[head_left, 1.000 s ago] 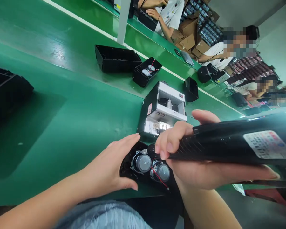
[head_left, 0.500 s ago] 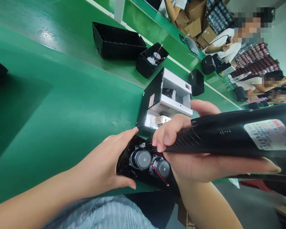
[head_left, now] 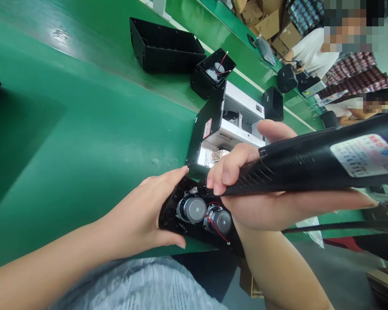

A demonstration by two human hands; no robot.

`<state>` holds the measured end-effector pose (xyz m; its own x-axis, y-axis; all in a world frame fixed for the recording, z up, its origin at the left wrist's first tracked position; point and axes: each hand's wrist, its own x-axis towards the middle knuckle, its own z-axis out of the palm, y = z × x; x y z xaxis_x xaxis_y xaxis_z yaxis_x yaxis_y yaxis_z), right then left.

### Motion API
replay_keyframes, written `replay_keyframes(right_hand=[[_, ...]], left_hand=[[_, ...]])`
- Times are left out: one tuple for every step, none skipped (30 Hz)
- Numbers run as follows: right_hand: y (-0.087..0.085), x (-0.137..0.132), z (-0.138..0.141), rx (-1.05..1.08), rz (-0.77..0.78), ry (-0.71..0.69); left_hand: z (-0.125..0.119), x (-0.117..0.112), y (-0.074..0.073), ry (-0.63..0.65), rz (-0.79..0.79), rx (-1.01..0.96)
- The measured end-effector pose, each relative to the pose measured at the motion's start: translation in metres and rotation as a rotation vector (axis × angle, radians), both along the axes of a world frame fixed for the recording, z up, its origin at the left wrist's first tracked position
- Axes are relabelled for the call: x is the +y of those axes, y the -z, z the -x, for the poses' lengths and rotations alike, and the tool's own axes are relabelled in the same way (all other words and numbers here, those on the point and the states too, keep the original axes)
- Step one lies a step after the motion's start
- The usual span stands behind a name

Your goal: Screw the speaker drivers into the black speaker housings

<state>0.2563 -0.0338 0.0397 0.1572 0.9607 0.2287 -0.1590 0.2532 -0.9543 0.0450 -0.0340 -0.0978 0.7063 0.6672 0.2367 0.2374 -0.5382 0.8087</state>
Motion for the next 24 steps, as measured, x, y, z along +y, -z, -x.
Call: replay_keyframes(right_hand=[[0.001,0.001,-0.002,0.005,0.000,-0.025],[0.002,0.003,-0.003,0.010,-0.006,-0.047],[0.003,0.005,-0.004,0.012,-0.015,-0.065],[0.005,0.007,-0.004,0.009,-0.028,-0.091],[0.007,0.008,-0.003,0.004,-0.043,-0.106],[0.009,0.010,-0.002,0.002,-0.052,-0.113],[0.012,0.011,-0.001,0.008,-0.057,-0.110],[0.015,0.012,0.001,0.020,-0.051,-0.106],[0.018,0.013,0.003,0.042,-0.044,-0.097],[0.021,0.014,0.005,0.069,-0.038,-0.092],[0.025,0.014,0.007,0.091,-0.029,-0.097],[0.028,0.014,0.008,0.107,-0.030,-0.112],[0.030,0.014,0.009,0.116,-0.032,-0.125],[0.033,0.014,0.010,0.120,-0.033,-0.135],[0.034,0.013,0.011,0.123,-0.035,-0.136],[0.034,0.013,0.011,0.123,-0.033,-0.134],[0.033,0.012,0.010,0.125,-0.034,-0.127],[0.031,0.011,0.009,0.126,-0.034,-0.124],[0.028,0.010,0.007,0.125,-0.031,-0.121],[0.025,0.008,0.005,0.127,-0.032,-0.118],[0.020,0.006,0.002,0.130,-0.035,-0.113],[0.016,0.004,-0.001,0.133,-0.044,-0.105],[0.012,0.001,-0.004,0.137,-0.056,-0.090],[0.008,-0.001,-0.007,0.140,-0.069,-0.075]], left_hand=[[0.000,0.000,0.000,-0.001,0.001,0.006],[0.000,0.000,0.001,-0.002,0.001,0.011],[0.000,0.000,0.001,-0.005,0.002,0.014],[0.000,0.001,0.001,-0.010,0.002,0.015],[0.000,0.001,0.001,-0.014,0.005,0.018],[0.000,0.001,0.001,-0.015,0.008,0.020],[-0.001,0.002,0.001,-0.014,0.012,0.023],[-0.001,0.002,0.001,-0.012,0.018,0.027],[-0.001,0.003,0.001,-0.011,0.024,0.031],[-0.001,0.004,0.001,-0.007,0.031,0.037],[-0.002,0.005,0.000,-0.004,0.039,0.045],[-0.002,0.005,0.000,-0.001,0.045,0.053],[-0.002,0.006,0.000,0.002,0.051,0.059],[-0.002,0.006,-0.001,0.008,0.053,0.061],[-0.002,0.007,-0.001,0.014,0.052,0.056],[-0.002,0.007,-0.001,0.019,0.051,0.050],[-0.002,0.007,-0.001,0.021,0.052,0.047],[-0.001,0.006,-0.002,0.020,0.055,0.048],[-0.001,0.005,-0.002,0.016,0.062,0.054],[0.000,0.004,-0.003,0.011,0.068,0.062],[0.000,0.003,-0.004,0.005,0.073,0.069],[0.000,0.003,-0.005,0.002,0.075,0.073],[0.001,0.002,-0.005,0.001,0.073,0.074],[0.001,0.002,-0.005,0.001,0.070,0.075]])
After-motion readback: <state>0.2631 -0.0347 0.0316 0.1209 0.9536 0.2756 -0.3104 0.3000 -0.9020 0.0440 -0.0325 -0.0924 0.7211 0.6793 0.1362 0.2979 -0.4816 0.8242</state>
